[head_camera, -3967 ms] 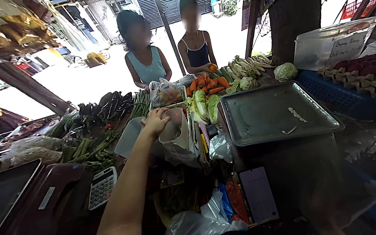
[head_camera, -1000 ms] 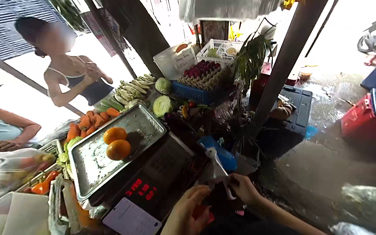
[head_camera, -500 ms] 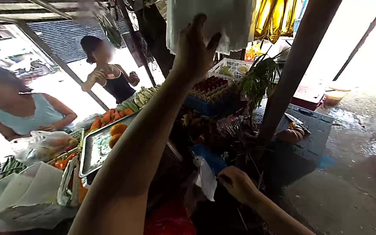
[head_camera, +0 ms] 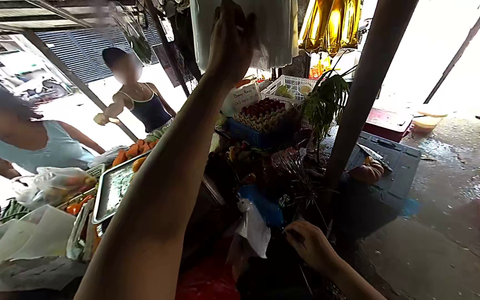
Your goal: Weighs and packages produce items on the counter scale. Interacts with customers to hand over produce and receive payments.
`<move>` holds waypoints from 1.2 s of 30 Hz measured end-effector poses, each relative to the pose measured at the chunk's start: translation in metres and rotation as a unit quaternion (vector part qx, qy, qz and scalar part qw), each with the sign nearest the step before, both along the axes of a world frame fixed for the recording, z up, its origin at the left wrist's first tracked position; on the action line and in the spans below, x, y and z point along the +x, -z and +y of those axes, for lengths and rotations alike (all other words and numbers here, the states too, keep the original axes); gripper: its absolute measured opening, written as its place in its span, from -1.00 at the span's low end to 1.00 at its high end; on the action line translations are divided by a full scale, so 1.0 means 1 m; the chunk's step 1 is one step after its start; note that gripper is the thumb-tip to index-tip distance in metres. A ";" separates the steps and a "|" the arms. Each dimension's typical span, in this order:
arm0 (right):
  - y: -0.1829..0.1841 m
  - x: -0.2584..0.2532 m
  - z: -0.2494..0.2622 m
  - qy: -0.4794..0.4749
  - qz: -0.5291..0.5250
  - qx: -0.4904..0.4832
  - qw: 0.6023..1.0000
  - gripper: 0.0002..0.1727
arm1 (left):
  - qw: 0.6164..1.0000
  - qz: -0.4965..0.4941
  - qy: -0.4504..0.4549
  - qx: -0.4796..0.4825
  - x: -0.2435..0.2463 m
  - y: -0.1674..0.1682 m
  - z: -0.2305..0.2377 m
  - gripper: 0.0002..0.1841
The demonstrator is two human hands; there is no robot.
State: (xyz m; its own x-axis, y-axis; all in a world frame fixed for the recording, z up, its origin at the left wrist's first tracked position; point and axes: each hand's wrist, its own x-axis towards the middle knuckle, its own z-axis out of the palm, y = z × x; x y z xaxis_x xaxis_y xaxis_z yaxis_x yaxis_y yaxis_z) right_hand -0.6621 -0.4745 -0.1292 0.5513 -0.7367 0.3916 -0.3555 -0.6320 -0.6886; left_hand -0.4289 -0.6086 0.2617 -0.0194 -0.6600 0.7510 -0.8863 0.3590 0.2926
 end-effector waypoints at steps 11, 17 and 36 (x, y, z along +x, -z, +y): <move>0.010 0.008 0.004 -0.025 -0.023 -0.013 0.999 -0.71 | 0.997 0.065 -0.027 0.002 -0.008 0.000 -0.018 -0.66; 0.017 -0.011 -0.004 0.015 -0.035 -0.012 0.999 -0.72 | 0.987 -0.127 -0.094 -0.018 -0.009 0.022 0.004 -0.75; -0.035 0.039 -0.029 -0.255 -0.137 0.018 0.957 -0.51 | 0.597 0.717 0.246 0.265 -0.046 0.370 0.208 -0.73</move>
